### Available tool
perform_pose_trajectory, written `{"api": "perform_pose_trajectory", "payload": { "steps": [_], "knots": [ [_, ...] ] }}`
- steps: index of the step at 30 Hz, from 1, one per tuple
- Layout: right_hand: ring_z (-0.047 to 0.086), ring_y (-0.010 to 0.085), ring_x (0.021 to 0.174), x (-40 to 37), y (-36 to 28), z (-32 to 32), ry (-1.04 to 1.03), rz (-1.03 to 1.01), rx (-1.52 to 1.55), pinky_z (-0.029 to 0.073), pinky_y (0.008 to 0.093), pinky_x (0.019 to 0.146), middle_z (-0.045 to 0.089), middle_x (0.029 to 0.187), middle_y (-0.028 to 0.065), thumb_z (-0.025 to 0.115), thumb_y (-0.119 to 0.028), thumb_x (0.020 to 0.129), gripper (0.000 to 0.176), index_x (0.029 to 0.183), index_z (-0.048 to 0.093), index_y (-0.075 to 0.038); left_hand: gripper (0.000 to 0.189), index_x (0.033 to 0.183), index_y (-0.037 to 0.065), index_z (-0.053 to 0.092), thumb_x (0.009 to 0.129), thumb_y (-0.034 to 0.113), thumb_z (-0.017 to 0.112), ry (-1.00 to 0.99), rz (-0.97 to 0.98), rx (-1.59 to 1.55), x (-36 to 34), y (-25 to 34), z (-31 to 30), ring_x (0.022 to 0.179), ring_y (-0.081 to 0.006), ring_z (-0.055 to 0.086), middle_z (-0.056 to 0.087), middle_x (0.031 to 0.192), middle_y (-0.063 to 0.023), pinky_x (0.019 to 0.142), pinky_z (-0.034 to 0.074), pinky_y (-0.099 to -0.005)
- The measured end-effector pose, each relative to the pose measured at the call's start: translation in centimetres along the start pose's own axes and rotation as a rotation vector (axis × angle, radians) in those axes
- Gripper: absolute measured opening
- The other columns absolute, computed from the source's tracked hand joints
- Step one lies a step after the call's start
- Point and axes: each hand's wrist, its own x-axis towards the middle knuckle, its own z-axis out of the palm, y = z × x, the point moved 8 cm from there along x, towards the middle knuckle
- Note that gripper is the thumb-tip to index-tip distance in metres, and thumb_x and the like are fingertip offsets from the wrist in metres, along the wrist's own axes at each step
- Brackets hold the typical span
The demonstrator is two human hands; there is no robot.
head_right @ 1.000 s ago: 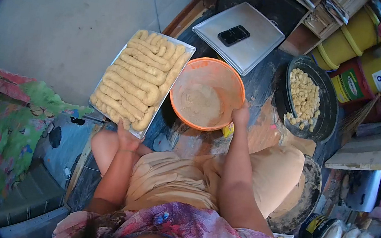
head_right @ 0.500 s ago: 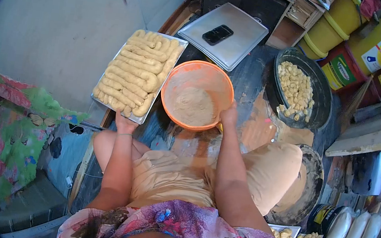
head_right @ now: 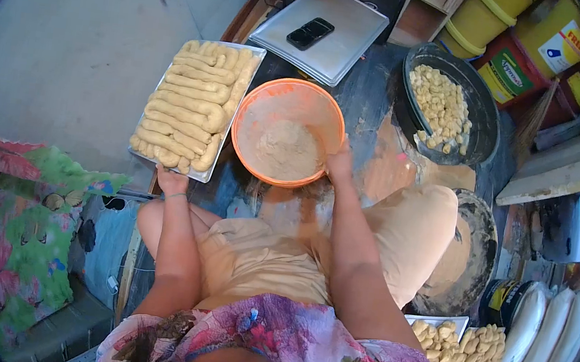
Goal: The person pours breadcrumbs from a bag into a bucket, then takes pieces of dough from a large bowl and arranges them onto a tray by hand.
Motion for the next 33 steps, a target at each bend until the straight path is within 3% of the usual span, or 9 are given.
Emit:
{"api": "perform_pose_trajectory", "payload": {
  "steps": [7,10,13,16,17,22,27,30,33],
  "knots": [
    [0.054,0.0258,0.115,0.9,3.7,-1.2,-0.176,0.101,0.42,0.044,0.0356,0.095,0.054,0.127,0.0135,0.055,0.001,0.076,0.071,0.143,0.032,-0.008,0.06,0.145,0.009,0.03,0.097,0.045,0.036,-0.029,0.064,0.045,-0.1,1.1,0.9,0.134,-0.0322,0.033,0.033,0.147,-0.0122,0.11,0.029,-0.0503],
    [0.051,0.0248,0.118,2.3,4.2,-1.3,-0.157,-0.124,0.346,0.043,0.0354,0.096,0.052,0.131,0.0127,0.059,-0.001,0.08,0.069,0.143,0.033,-0.008,0.056,0.14,0.006,0.035,0.096,0.039,0.04,0.153,0.04,-0.064,-1.9,1.8,2.1,0.13,-0.0318,0.04,0.039,0.143,-0.0127,0.109,0.029,-0.0486],
    [0.053,0.0241,0.115,1.2,3.8,-1.4,-0.14,-0.178,0.444,0.045,0.036,0.093,0.052,0.13,0.0125,0.061,-0.024,0.089,0.065,0.144,0.03,-0.009,0.06,0.138,0.001,0.034,0.094,0.04,0.049,0.202,0.317,0.233,-2.7,3.9,2.0,0.131,-0.0337,0.035,0.033,0.143,-0.0197,0.107,0.032,-0.0498],
    [0.052,0.0244,0.113,-0.5,6.9,-0.9,-0.417,0.265,0.759,0.047,0.0405,0.088,0.049,0.13,0.0131,0.048,-0.051,0.093,0.067,0.143,0.03,-0.01,0.059,0.135,-0.001,0.034,0.091,0.032,0.056,0.57,0.711,0.921,-8.3,5.8,4.9,0.131,-0.0362,0.028,0.029,0.143,-0.0228,0.108,0.027,-0.0497],
    [0.055,0.0264,0.102,-1.3,7.6,-1.4,-0.222,0.265,0.773,0.05,0.0435,0.082,0.052,0.121,0.0128,0.033,-0.062,0.093,0.067,0.134,0.04,-0.01,0.058,0.134,0.0,0.036,0.09,0.03,0.058,0.459,0.835,1.063,-9.2,5.7,6.8,0.132,-0.0367,0.026,0.028,0.143,-0.0228,0.108,0.025,-0.0495],
    [0.052,0.0226,0.057,-1.0,27.1,3.7,-0.016,0.75,0.726,0.042,0.0368,0.047,0.056,0.075,0.0079,0.044,-0.038,0.093,0.037,0.109,0.054,-0.006,0.048,0.125,-0.001,0.048,0.086,0.024,0.063,-0.329,1.094,1.473,-13.0,-0.6,13.1,0.132,-0.039,0.025,0.028,0.142,-0.0236,0.107,0.021,-0.0493],
    [0.052,0.0255,0.05,-2.3,30.8,5.6,-0.292,0.672,0.61,0.038,0.0439,0.037,0.06,0.079,0.0091,0.053,-0.02,0.086,0.028,0.111,0.057,-0.008,0.054,0.12,0.006,0.055,0.083,0.042,0.065,-1.003,0.932,1.674,-18.0,-9.9,16.3,0.129,-0.0397,0.032,0.044,0.132,-0.0183,0.106,0.025,-0.0514],
    [0.056,0.0255,0.062,0.7,33.5,5.5,-0.162,0.619,0.739,0.04,0.0471,0.043,0.062,0.096,0.0126,0.055,-0.018,0.084,0.045,0.128,0.05,-0.01,0.06,0.123,0.009,0.055,0.08,0.051,0.064,-1.194,0.813,1.781,-19.7,-15.5,15.7,0.13,-0.0365,0.034,0.045,0.133,-0.0161,0.106,0.024,-0.0517],
    [0.046,0.0184,0.056,2.2,32.4,2.0,0.117,0.752,0.793,0.037,0.0331,0.042,0.054,0.083,0.0085,0.058,-0.019,0.084,0.041,0.123,0.047,-0.014,0.057,0.121,0.011,0.057,0.079,0.048,0.065,-1.286,0.838,1.967,-19.8,-19.8,14.2,0.127,-0.0327,0.037,0.049,0.129,-0.0118,0.105,0.025,-0.051]
  ]
}}
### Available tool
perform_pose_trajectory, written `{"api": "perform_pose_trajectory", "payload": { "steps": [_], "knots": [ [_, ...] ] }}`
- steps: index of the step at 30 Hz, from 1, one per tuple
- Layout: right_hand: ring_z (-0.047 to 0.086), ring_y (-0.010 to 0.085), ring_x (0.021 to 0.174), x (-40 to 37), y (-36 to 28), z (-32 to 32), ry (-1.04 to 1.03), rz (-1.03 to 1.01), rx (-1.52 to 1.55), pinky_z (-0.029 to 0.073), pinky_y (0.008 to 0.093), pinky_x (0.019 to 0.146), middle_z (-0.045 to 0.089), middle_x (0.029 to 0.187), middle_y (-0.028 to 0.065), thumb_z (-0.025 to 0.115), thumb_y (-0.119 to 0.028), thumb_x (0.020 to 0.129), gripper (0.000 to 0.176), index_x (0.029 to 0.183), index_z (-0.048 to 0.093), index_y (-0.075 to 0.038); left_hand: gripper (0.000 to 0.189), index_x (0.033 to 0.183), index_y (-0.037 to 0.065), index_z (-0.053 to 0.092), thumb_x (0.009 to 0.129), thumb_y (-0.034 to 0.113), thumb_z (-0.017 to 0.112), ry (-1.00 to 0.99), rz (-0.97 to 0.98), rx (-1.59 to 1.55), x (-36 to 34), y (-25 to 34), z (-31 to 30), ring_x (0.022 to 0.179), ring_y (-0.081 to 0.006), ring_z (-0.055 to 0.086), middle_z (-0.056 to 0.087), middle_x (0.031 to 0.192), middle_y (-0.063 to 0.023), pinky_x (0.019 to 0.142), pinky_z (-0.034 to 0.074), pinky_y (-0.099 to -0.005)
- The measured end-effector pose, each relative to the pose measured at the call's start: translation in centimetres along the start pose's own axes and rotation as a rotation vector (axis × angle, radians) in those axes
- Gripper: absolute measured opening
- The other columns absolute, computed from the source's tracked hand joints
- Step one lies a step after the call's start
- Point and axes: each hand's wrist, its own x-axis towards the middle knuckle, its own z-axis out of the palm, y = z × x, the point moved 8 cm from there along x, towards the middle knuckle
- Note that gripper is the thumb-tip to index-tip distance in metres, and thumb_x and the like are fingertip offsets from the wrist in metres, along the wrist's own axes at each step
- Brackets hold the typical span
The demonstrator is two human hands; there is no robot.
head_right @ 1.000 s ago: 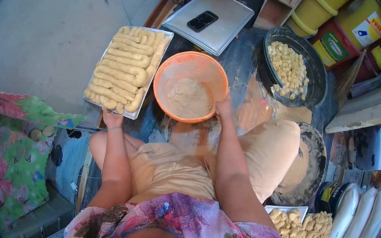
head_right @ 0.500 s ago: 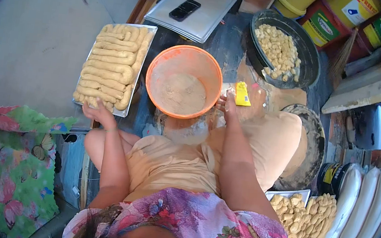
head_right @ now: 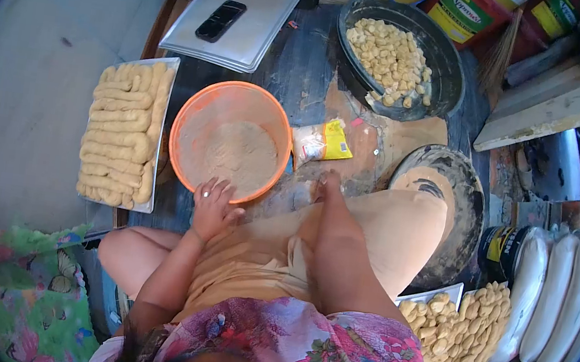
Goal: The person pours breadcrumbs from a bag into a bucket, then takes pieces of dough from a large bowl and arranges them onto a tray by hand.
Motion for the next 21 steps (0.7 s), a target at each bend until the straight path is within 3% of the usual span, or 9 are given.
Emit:
{"api": "perform_pose_trajectory", "payload": {
  "steps": [3,6,9,12,15,18,21],
  "knots": [
    [0.048,0.02,0.065,2.7,-2.2,-1.1,0.176,-0.008,0.198,0.04,0.0336,0.045,0.052,0.094,0.0104,0.06,-0.019,0.083,0.039,0.12,0.05,-0.015,0.05,0.117,0.011,0.06,0.078,0.042,0.068,-0.001,-0.063,0.046,0.3,-0.5,1.3,0.123,-0.03,0.041,0.052,0.126,-0.009,0.102,0.028,-0.0496],
    [0.048,0.0198,0.059,8.3,-2.3,-2.5,0.381,0.057,0.181,0.04,0.0337,0.044,0.055,0.087,0.0082,0.059,-0.024,0.084,0.03,0.112,0.055,-0.013,0.05,0.114,0.013,0.061,0.07,0.035,0.073,-0.006,-0.031,0.115,0.5,-0.4,1.3,0.117,-0.0286,0.044,0.053,0.125,-0.0081,0.099,0.03,-0.0482],
    [0.05,0.0189,0.058,9.3,-2.7,-1.6,0.161,0.155,0.426,0.04,0.0343,0.043,0.056,0.08,0.0059,0.057,-0.029,0.086,0.023,0.1,0.057,-0.012,0.052,0.114,0.014,0.061,0.067,0.033,0.074,-0.058,-0.037,0.167,0.4,-0.6,1.8,0.116,-0.029,0.044,0.052,0.126,-0.008,0.099,0.03,-0.0481],
    [0.049,0.0147,0.054,8.5,-3.7,-0.3,0.075,0.223,0.591,0.039,0.036,0.044,0.051,0.062,0.0012,0.052,-0.036,0.089,0.021,0.082,0.056,-0.016,0.051,0.113,0.014,0.061,0.067,0.031,0.074,-0.094,-0.058,0.164,0.4,-0.8,2.1,0.116,-0.0294,0.044,0.051,0.127,-0.0083,0.099,0.03,-0.0482],
    [0.057,0.0185,0.061,9.4,-4.1,0.6,0.037,0.288,0.478,0.046,0.036,0.048,0.058,0.073,0.0042,0.046,-0.033,0.093,0.024,0.092,0.059,-0.013,0.051,0.113,0.014,0.061,0.066,0.029,0.075,-0.138,-0.079,0.16,0.7,-0.7,2.2,0.116,-0.0299,0.043,0.05,0.127,-0.0087,0.099,0.03,-0.0486],
    [0.064,0.0253,0.078,9.7,-6.6,2.9,-0.046,0.117,0.806,0.054,0.0407,0.063,0.062,0.095,0.0106,0.05,-0.024,0.093,0.028,0.111,0.056,-0.004,0.051,0.113,0.014,0.061,0.066,0.028,0.075,-0.147,-0.09,0.169,1.0,-1.0,1.8,0.117,-0.0302,0.042,0.05,0.127,-0.0091,0.099,0.03,-0.0489],
    [0.063,0.0277,0.089,8.8,-9.4,4.2,-0.041,-0.121,0.542,0.054,0.0428,0.078,0.061,0.1,0.0117,0.048,-0.023,0.095,0.029,0.115,0.054,-0.002,0.05,0.112,0.014,0.061,0.066,0.027,0.075,-0.119,-0.116,0.168,1.8,-0.9,1.7,0.118,-0.0306,0.042,0.049,0.128,-0.0093,0.099,0.03,-0.0491]
  ]
}}
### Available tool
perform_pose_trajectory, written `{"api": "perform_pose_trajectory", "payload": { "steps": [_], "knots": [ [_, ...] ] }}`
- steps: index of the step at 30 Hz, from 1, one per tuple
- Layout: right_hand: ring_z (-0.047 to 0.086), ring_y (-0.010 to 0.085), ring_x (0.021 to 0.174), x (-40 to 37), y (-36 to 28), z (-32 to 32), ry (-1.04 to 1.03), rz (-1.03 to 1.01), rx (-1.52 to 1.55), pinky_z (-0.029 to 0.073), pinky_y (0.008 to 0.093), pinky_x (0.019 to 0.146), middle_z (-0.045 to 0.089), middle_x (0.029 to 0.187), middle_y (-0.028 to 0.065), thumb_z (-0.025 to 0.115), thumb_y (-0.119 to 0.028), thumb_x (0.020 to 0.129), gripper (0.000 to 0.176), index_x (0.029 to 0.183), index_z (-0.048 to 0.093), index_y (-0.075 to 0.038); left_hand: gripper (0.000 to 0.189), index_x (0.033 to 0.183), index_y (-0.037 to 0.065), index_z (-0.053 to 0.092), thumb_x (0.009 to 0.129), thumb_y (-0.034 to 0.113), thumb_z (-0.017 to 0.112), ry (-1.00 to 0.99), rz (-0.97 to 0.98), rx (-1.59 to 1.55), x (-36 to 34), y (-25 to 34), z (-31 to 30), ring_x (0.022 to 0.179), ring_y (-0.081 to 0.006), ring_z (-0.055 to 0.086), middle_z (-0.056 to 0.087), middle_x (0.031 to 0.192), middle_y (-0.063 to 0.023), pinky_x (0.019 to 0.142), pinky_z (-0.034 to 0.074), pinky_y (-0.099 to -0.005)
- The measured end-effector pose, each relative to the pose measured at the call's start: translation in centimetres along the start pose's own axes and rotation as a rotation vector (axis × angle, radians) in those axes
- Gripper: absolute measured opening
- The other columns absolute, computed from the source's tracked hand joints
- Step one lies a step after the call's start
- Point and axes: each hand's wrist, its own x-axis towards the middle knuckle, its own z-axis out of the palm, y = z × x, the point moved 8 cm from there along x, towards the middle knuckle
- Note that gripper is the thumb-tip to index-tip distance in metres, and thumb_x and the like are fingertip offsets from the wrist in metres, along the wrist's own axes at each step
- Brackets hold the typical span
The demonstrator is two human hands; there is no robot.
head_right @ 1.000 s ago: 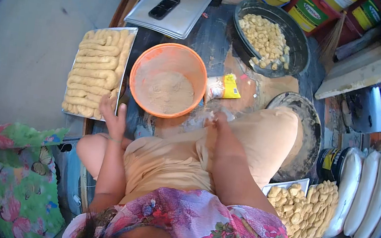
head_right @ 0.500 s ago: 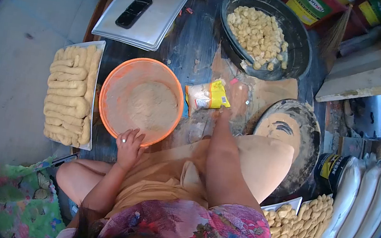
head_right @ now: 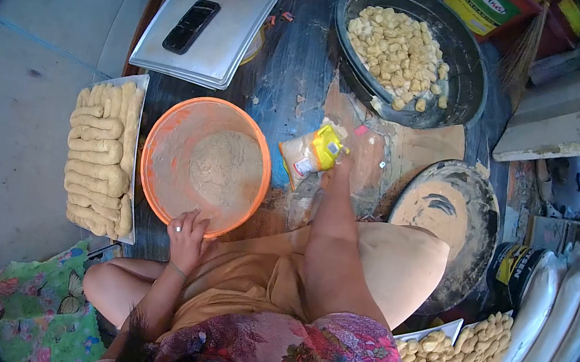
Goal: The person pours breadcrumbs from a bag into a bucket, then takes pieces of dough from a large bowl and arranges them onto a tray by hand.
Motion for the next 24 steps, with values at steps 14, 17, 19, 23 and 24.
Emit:
{"api": "perform_pose_trajectory", "payload": {
  "steps": [14,17,19,23,24],
  "knots": [
    [0.059,0.0245,0.085,1.5,-14.0,14.0,-0.292,-0.38,-0.107,0.052,0.0414,0.079,0.059,0.095,0.0083,0.049,-0.015,0.097,0.014,0.109,0.049,-0.007,0.041,0.107,0.013,0.062,0.069,0.025,0.074,0.098,-0.06,-0.04,2.4,1.2,0.0,0.118,-0.029,0.042,0.049,0.127,-0.0091,0.097,0.03,-0.0474],
    [0.06,0.0292,0.094,0.9,-17.6,15.0,-0.362,-0.341,0.241,0.051,0.047,0.085,0.058,0.103,0.0117,0.047,-0.014,0.097,0.015,0.109,0.048,-0.006,0.042,0.106,0.013,0.062,0.069,0.026,0.075,0.105,-0.049,-0.019,2.6,1.4,-0.2,0.117,-0.0287,0.043,0.05,0.126,-0.0091,0.097,0.03,-0.0476],
    [0.06,0.0292,0.093,2.8,-19.0,13.2,-0.255,-0.386,0.179,0.053,0.0453,0.079,0.056,0.108,0.0142,0.049,-0.007,0.094,0.023,0.117,0.046,-0.006,0.041,0.106,0.012,0.062,0.069,0.027,0.074,0.087,-0.035,-0.003,2.6,1.5,-0.3,0.116,-0.0285,0.043,0.05,0.126,-0.0092,0.097,0.029,-0.0479],
    [0.057,0.0298,0.105,3.3,-19.7,10.0,0.071,-0.361,0.081,0.047,0.0453,0.091,0.056,0.115,0.0175,0.052,0.001,0.086,0.04,0.125,0.046,-0.004,0.039,0.104,0.011,0.062,0.07,0.026,0.074,0.087,-0.042,-0.023,2.7,1.5,-0.3,0.116,-0.0287,0.043,0.051,0.125,-0.01,0.097,0.03,-0.0474],
    [0.056,0.0302,0.106,2.4,-20.1,9.7,0.089,-0.364,0.003,0.046,0.0465,0.09,0.056,0.115,0.0177,0.052,0.001,0.085,0.043,0.127,0.046,-0.004,0.037,0.102,0.011,0.063,0.07,0.026,0.073,0.092,-0.047,-0.02,2.8,1.6,-0.3,0.116,-0.0291,0.043,0.051,0.126,-0.0103,0.097,0.03,-0.0472]
  ]
}}
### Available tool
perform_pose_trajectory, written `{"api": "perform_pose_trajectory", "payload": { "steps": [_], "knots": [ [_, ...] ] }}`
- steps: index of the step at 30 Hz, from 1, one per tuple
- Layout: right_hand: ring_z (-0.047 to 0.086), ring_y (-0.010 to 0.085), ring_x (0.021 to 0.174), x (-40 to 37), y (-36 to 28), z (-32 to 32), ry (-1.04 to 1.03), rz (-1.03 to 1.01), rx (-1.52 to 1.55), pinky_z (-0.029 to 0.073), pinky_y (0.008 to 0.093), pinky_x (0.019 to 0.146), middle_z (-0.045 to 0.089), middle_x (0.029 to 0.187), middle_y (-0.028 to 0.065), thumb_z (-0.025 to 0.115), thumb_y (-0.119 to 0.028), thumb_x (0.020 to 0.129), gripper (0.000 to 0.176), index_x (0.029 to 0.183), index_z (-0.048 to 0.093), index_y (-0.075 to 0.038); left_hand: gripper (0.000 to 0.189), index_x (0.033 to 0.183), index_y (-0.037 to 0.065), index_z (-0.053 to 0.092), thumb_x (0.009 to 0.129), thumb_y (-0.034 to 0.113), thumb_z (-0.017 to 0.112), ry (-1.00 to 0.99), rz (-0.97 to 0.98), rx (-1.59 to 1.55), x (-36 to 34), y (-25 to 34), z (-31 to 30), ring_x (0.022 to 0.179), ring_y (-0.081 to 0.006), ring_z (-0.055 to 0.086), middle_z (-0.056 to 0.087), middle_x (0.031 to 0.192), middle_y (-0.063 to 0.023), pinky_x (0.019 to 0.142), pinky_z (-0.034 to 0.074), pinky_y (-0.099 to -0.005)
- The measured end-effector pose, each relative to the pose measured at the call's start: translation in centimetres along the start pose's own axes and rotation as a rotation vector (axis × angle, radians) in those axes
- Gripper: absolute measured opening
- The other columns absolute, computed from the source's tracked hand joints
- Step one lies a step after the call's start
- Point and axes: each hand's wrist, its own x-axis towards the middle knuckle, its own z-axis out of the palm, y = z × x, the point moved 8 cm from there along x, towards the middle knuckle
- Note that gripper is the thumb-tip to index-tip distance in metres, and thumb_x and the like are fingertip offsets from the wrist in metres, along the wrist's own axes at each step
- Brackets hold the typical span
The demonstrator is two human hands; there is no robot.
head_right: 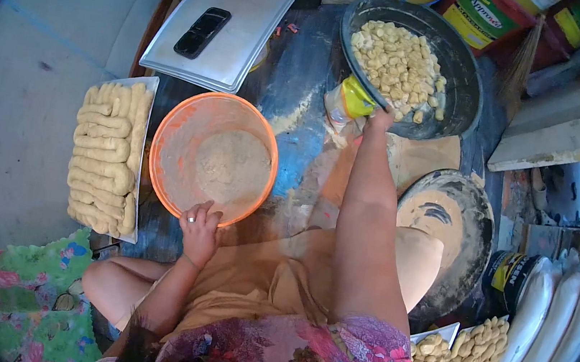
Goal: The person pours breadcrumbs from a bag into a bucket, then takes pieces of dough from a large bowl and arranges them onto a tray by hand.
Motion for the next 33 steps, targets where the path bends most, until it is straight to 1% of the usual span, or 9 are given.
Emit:
{"api": "perform_pose_trajectory", "payload": {
  "steps": [3,6,7,13,19,24,28,31,33],
  "knots": [
    [0.055,0.028,0.105,2.3,1.5,-2.4,-0.096,-0.073,-0.288,0.044,0.0477,0.086,0.057,0.117,0.0123,0.052,-0.006,0.083,0.048,0.13,0.048,-0.012,0.032,0.097,0.011,0.063,0.07,0.026,0.073,0.018,0.023,-0.033,0.2,0.1,-0.7,0.112,-0.0283,0.047,0.055,0.119,-0.0092,0.095,0.031,-0.046],
    [0.055,0.0229,0.1,-3.2,-1.1,-3.7,-0.283,0.292,-0.56,0.045,0.0425,0.083,0.058,0.113,0.0065,0.053,-0.016,0.085,0.045,0.129,0.051,-0.018,0.025,0.09,0.012,0.063,0.071,0.025,0.072,-0.119,-0.024,-0.063,-0.2,-1.3,0.1,0.102,-0.026,0.052,0.061,0.103,-0.0064,0.092,0.033,-0.0444],
    [0.056,0.0188,0.09,-4.2,-2.4,-3.9,-0.47,0.264,-0.571,0.045,0.0379,0.078,0.06,0.106,0.002,0.053,-0.022,0.084,0.041,0.126,0.054,-0.021,0.023,0.087,0.012,0.063,0.071,0.025,0.072,-0.189,-0.054,-0.069,-0.7,-2.0,0.6,0.098,-0.0251,0.054,0.062,0.096,-0.0053,0.091,0.033,-0.0439],
    [0.057,0.0157,0.082,-6.4,-16.5,-5.3,-0.63,-0.114,-0.986,0.046,0.0314,0.072,0.061,0.1,0.0043,0.062,-0.02,0.082,0.043,0.124,0.057,-0.012,0.019,0.082,0.011,0.064,0.07,0.024,0.072,-0.16,0.093,-0.116,-3.6,-4.8,-1.0,0.091,-0.0222,0.057,0.062,0.081,-0.0037,0.093,0.034,-0.0436],
    [0.057,0.0154,0.085,-14.2,-22.8,-6.5,-0.612,-0.303,-0.908,0.046,0.0273,0.072,0.062,0.1,0.0062,0.065,-0.027,0.084,0.046,0.124,0.055,-0.006,0.025,0.086,0.01,0.066,0.068,0.025,0.075,0.026,0.036,-0.018,-4.7,-4.1,-4.1,0.105,-0.0275,0.051,0.061,0.088,-0.0056,0.104,0.029,-0.0484],
    [0.058,0.0175,0.089,-21.5,-17.9,-5.0,-0.994,-0.123,-1.359,0.047,0.0294,0.074,0.063,0.107,0.0092,0.067,-0.029,0.083,0.051,0.126,0.054,-0.004,0.028,0.083,0.007,0.065,0.066,0.027,0.078,-0.025,0.0,-0.278,-3.9,-6.4,-1.7,0.109,-0.0293,0.047,0.059,0.095,-0.0065,0.103,0.029,-0.0532],
    [0.058,0.0205,0.102,-21.4,-15.2,0.1,-0.993,-0.387,-1.303,0.048,0.0333,0.083,0.062,0.115,0.0112,0.068,-0.032,0.085,0.053,0.128,0.052,-0.006,0.03,0.077,0.006,0.064,0.062,0.027,0.08,-0.049,-0.003,-0.268,-1.7,-6.0,-2.9,0.106,-0.0294,0.048,0.057,0.097,-0.0067,0.103,0.03,-0.0506],
    [0.06,0.0238,0.1,-26.7,-12.6,4.1,-1.066,-0.32,-1.376,0.048,0.0342,0.085,0.063,0.112,0.0156,0.064,-0.039,0.086,0.057,0.13,0.051,-0.005,0.043,0.091,0.007,0.065,0.057,0.025,0.084,-0.093,-0.034,-0.353,-2.0,-6.5,-1.4,0.121,-0.0331,0.04,0.05,0.12,-0.0138,0.107,0.027,-0.049],
    [0.062,0.0275,0.096,-26.7,-7.3,6.6,-1.214,-0.525,-1.546,0.049,0.0351,0.082,0.063,0.109,0.0181,0.061,-0.048,0.085,0.067,0.133,0.047,-0.004,0.061,0.11,0.008,0.06,0.056,0.023,0.085,0.065,-0.137,-0.439,-3.3,-5.5,-2.7,0.131,-0.0362,0.027,0.031,0.137,-0.02,0.11,0.023,-0.0487]
  ]
}}
